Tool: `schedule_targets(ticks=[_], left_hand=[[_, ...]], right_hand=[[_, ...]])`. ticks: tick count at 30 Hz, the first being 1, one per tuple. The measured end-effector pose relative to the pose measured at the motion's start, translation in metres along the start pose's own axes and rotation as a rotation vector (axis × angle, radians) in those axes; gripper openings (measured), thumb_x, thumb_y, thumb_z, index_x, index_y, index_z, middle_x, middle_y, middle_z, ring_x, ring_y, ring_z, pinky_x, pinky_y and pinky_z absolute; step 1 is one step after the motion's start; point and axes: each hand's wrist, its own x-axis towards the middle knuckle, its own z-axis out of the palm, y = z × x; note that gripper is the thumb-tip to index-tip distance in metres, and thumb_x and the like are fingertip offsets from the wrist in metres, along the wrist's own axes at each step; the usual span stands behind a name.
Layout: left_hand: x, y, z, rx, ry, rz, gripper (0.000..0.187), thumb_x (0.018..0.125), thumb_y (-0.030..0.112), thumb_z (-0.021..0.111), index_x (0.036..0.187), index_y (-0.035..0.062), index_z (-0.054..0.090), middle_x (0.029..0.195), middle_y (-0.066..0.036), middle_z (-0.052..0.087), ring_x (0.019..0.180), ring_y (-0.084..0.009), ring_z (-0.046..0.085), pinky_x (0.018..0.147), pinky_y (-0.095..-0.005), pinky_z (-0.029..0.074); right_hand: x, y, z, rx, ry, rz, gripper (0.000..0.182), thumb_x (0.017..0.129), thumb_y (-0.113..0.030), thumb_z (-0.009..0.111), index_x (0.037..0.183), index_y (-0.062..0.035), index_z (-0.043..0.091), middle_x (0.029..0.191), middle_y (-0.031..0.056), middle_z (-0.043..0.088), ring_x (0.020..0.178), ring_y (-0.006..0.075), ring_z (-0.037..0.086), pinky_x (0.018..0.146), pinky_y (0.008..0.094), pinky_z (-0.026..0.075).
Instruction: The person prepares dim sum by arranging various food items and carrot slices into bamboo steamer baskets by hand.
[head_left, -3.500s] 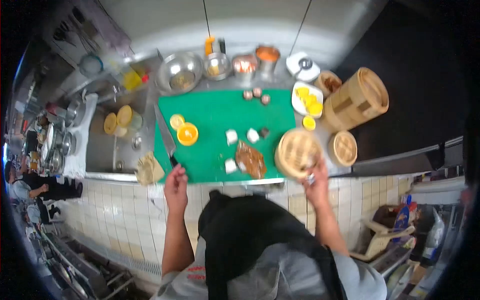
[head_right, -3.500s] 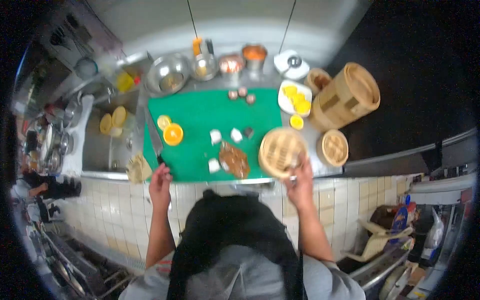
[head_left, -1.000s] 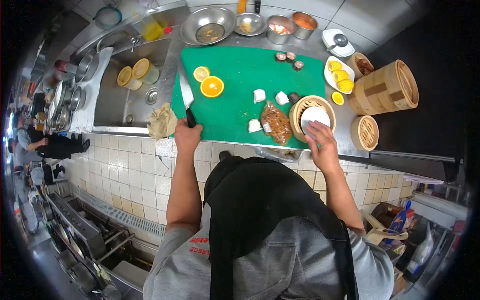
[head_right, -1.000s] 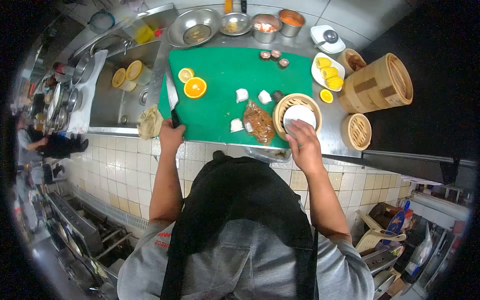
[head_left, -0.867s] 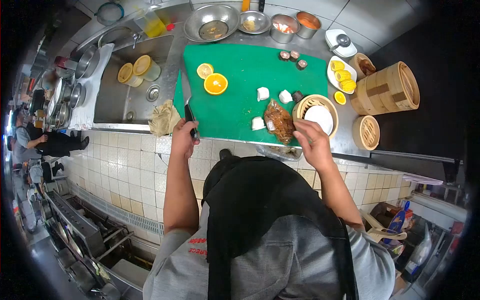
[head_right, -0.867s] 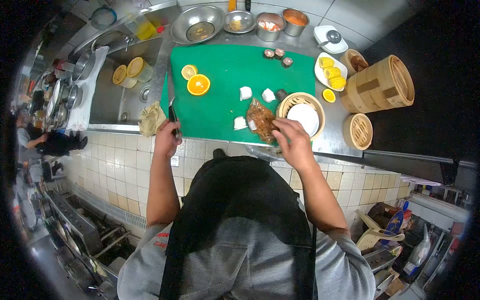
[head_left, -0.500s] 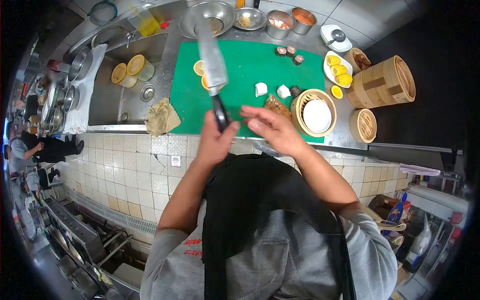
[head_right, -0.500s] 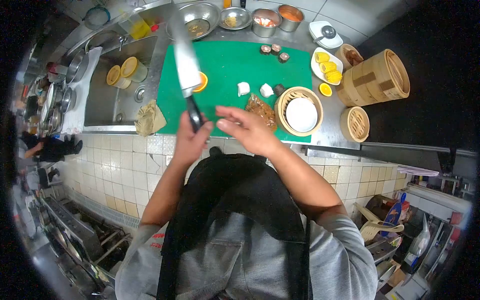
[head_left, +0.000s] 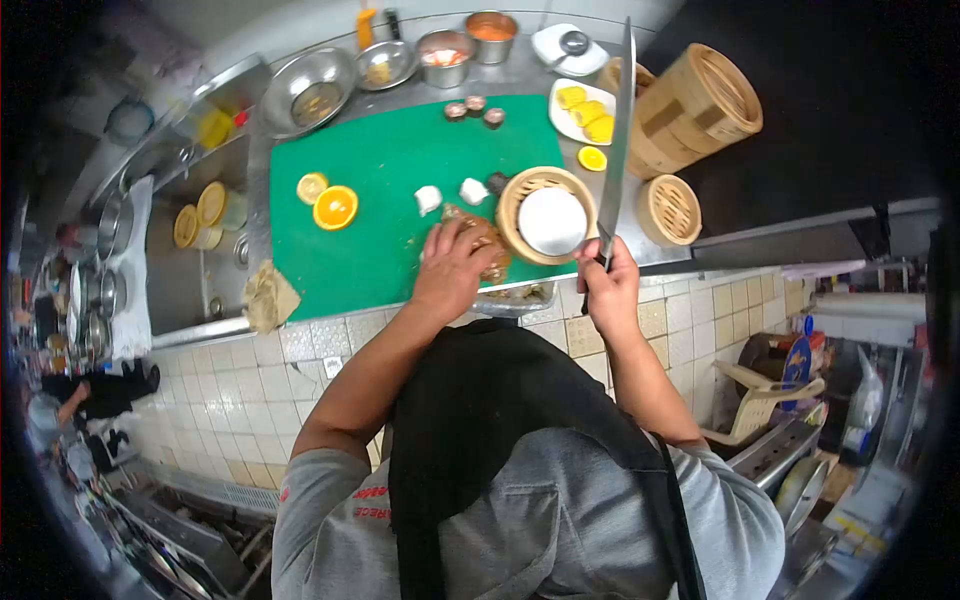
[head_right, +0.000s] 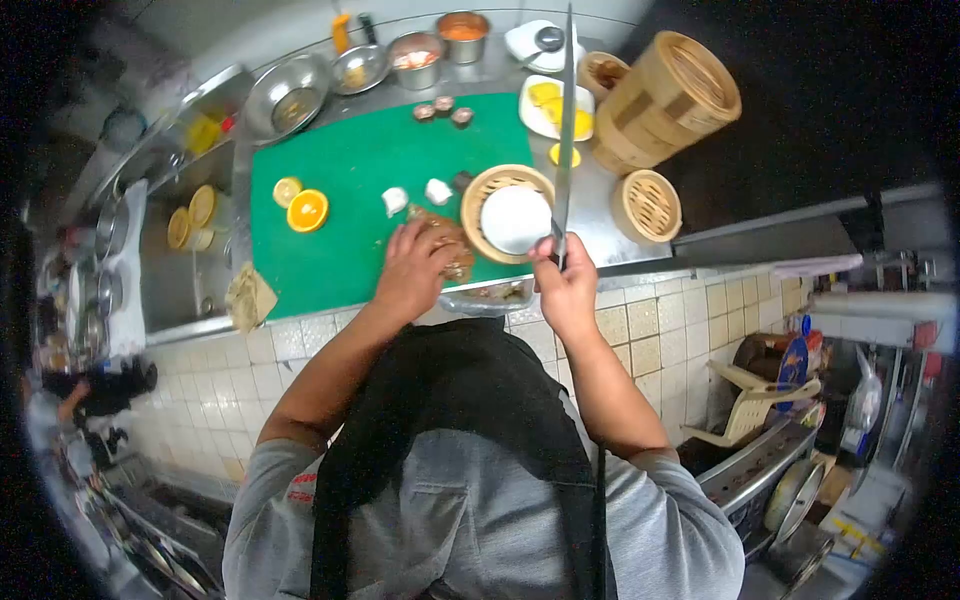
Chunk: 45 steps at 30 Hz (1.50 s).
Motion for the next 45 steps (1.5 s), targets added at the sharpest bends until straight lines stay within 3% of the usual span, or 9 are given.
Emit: schedule_targets(ticks=[11,15,20,25,31,35,40,43,45], left_hand=[[0.013,-0.003,0.017,-0.177,0.196,-0.058,0.03,0.07,0.005,0.066,0.1,0.0101,0.062,0.117,-0.01,0.059,0.121,-0.0378,0.047,0.105,-0.0545,0.035],[0.01,0.0,0.012,-0.126,0.167,-0.068,0.031,0.07,0.001,0.066,0.1,0.0095,0.061,0.119,-0.011,0.058,0.123,-0.0389,0.046,0.107,-0.0539,0.033],[0.003,0.026,-0.012,-0.158,-0.005,-0.18,0.061,0.069,-0.003,0.063,0.128,0.0119,0.056,0.14,-0.011,0.047,0.137,-0.0409,0.033,0.115,-0.0533,0.023],[0.001,0.043,-0.028,-0.238,0.099,-0.136,0.064,0.07,-0.008,0.052,0.132,0.0076,0.054,0.14,-0.013,0.048,0.138,-0.0401,0.032,0.115,-0.049,0.025],[-0.008,0.09,-0.028,-0.312,0.225,-0.114,0.065,0.069,-0.009,0.044,0.131,0.0047,0.052,0.14,-0.015,0.047,0.139,-0.0397,0.032,0.115,-0.0498,0.024],[-0.025,0.138,-0.012,-0.374,0.23,-0.107,0.065,0.067,-0.009,0.044,0.13,0.0039,0.053,0.139,-0.015,0.05,0.138,-0.0406,0.034,0.115,-0.0493,0.024],[-0.038,0.209,0.018,-0.343,0.332,-0.165,0.065,0.066,-0.008,0.041,0.129,0.0024,0.054,0.138,-0.015,0.052,0.135,-0.0359,0.04,0.115,-0.0449,0.027],[-0.036,0.259,0.056,-0.471,0.363,-0.258,0.063,0.066,-0.01,0.044,0.127,0.0033,0.056,0.137,-0.015,0.052,0.136,-0.0358,0.039,0.115,-0.0447,0.026],[-0.026,0.291,0.094,-0.631,0.363,-0.286,0.059,0.069,-0.009,0.048,0.126,0.0034,0.057,0.136,-0.014,0.053,0.134,-0.031,0.043,0.114,-0.0409,0.028]], right_hand=[[-0.009,-0.028,-0.183,-0.01,0.677,-0.756,0.018,0.092,0.007,0.05,0.09,-0.0068,0.039,0.096,0.0119,0.058,0.068,0.0131,0.054,0.055,0.0265,0.047],[0.0,-0.085,-0.255,-0.088,0.863,-0.957,0.018,0.092,0.007,0.048,0.089,-0.0066,0.036,0.108,0.0202,0.06,0.094,0.0244,0.064,0.065,0.0356,0.062],[0.01,-0.168,-0.318,-0.196,0.725,-1.133,0.014,0.089,0.009,0.042,0.088,-0.0036,0.036,0.122,0.0283,0.056,0.115,0.032,0.059,0.072,0.0385,0.065],[0.019,-0.207,-0.347,-0.34,0.584,-1.007,0.01,0.09,0.007,0.045,0.088,-0.0019,0.04,0.124,0.0235,0.058,0.099,0.0248,0.065,0.066,0.0327,0.063],[0.033,-0.223,-0.349,-0.431,0.525,-0.928,0.009,0.088,0.002,0.05,0.095,-0.0035,0.05,0.099,0.0084,0.065,0.078,0.0128,0.062,0.058,0.0269,0.057],[0.033,-0.231,-0.352,-0.458,0.538,-0.957,0.006,0.084,-0.001,0.054,0.087,-0.006,0.054,0.078,0.002,0.065,0.054,0.0083,0.053,0.045,0.0241,0.044],[-0.014,-0.221,-0.381,-0.286,0.414,-0.928,0.005,0.088,-0.004,0.059,0.091,-0.0044,0.054,0.083,0.0034,0.064,0.056,0.0091,0.054,0.046,0.024,0.043],[-0.067,-0.21,-0.423,-0.166,0.298,-0.993,0.01,0.09,0.0,0.054,0.086,-0.005,0.046,0.089,0.0121,0.064,0.065,0.0113,0.055,0.046,0.0239,0.046],[-0.104,-0.205,-0.463,-0.191,0.236,-1.045,0.011,0.088,0.002,0.052,0.085,-0.0048,0.045,0.088,0.0143,0.062,0.076,0.0167,0.057,0.059,0.0292,0.05]])
